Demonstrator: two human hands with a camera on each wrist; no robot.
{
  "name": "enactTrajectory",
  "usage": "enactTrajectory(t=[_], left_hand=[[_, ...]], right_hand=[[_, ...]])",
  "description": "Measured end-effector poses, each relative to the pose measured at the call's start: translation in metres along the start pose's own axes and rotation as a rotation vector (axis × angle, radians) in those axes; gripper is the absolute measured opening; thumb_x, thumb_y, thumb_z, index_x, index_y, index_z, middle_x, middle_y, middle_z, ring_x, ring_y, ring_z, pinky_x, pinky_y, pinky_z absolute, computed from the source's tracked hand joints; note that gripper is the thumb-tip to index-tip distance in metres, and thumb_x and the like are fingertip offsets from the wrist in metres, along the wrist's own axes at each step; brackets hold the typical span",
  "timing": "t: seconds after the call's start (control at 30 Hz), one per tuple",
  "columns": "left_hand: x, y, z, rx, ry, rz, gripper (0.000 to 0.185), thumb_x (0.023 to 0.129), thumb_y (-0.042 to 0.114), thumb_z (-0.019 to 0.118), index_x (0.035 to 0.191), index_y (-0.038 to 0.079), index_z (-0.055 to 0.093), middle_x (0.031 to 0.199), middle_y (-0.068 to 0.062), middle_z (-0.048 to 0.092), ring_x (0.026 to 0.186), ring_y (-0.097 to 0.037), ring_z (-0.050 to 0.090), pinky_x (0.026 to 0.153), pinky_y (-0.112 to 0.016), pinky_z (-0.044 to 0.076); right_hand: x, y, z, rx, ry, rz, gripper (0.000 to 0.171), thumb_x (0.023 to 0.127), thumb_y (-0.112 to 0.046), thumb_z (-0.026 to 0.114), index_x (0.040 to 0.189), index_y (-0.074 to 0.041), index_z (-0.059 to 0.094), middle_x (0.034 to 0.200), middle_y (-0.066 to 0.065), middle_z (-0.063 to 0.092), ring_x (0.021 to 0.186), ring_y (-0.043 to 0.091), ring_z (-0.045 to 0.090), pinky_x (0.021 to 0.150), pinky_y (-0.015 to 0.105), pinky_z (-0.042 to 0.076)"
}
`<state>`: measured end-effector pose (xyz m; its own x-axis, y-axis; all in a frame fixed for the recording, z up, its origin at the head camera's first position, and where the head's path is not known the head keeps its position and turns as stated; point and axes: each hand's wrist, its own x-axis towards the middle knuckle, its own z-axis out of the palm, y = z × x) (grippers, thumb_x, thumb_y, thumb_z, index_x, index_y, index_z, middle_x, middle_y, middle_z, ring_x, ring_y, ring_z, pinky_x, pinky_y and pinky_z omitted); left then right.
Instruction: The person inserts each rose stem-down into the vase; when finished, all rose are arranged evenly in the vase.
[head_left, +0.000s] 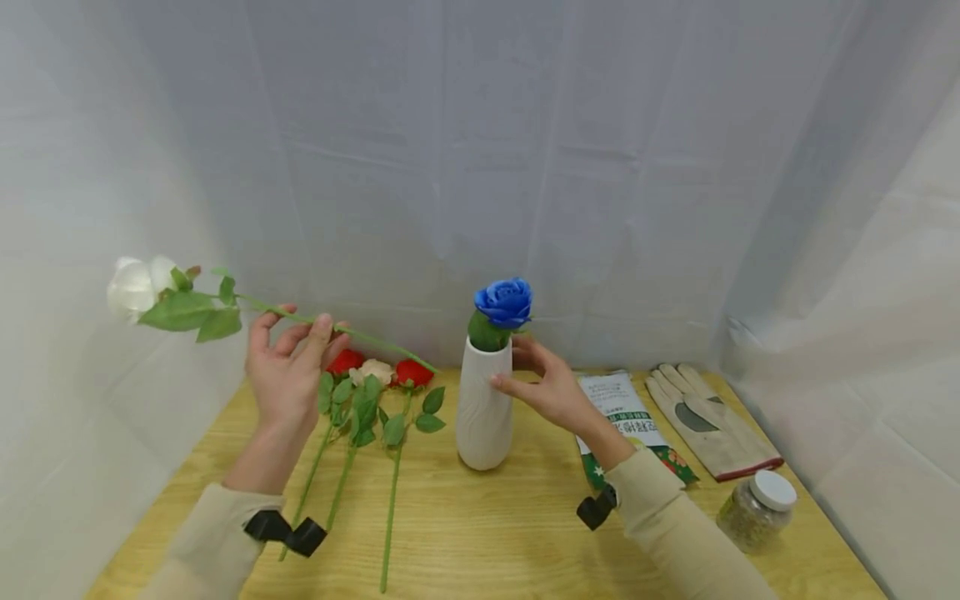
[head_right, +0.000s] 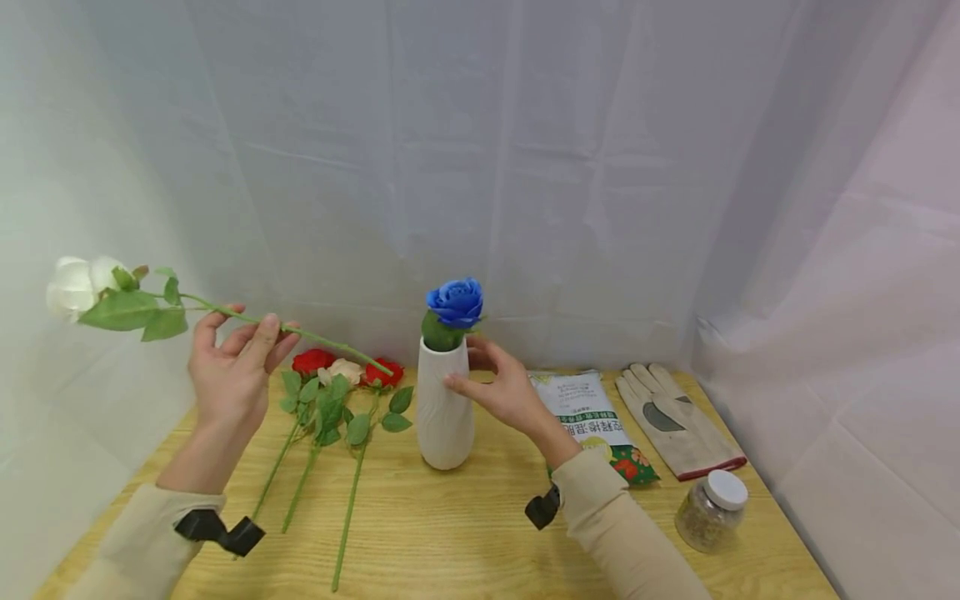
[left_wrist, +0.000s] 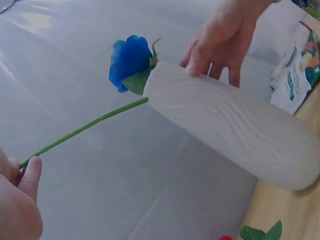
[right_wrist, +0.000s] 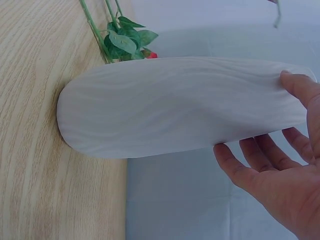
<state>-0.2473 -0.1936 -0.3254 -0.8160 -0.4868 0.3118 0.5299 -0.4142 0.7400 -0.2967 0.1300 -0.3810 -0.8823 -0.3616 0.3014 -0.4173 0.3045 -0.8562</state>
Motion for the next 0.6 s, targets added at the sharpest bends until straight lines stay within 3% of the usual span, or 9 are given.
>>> enactTrajectory(t=[0.33, 0.6], left_hand=[[-0.001, -0.004, 0.038, -0.074, -0.045, 0.092, 0.034, 0.093, -0.003, 0.074, 0.118, 0.010, 0.056, 0.074, -0.007, 0.066, 0.078, -0.024, 0.079, 0.078, -0.036, 0.067], [0.001, -0.016, 0.055, -0.030, -0.075, 0.141, 0.036, 0.092, -0.003, 0.075, 0.119, 0.011, 0.056, 0.076, -0.006, 0.065, 0.079, -0.025, 0.079, 0.078, -0.037, 0.067]], right_hand=[[-0.001, -0.001, 0.000, 0.008, -0.004, 0.007, 0.071, 0.096, -0.031, 0.079, 0.158, -0.023, 0.047, 0.147, 0.010, 0.063, 0.135, 0.032, 0.061, 0.110, 0.057, 0.052], [0.000, 0.001, 0.000, 0.001, 0.000, 0.002, 0.071, 0.096, -0.030, 0.080, 0.159, -0.022, 0.046, 0.147, 0.010, 0.063, 0.134, 0.032, 0.061, 0.110, 0.056, 0.053]])
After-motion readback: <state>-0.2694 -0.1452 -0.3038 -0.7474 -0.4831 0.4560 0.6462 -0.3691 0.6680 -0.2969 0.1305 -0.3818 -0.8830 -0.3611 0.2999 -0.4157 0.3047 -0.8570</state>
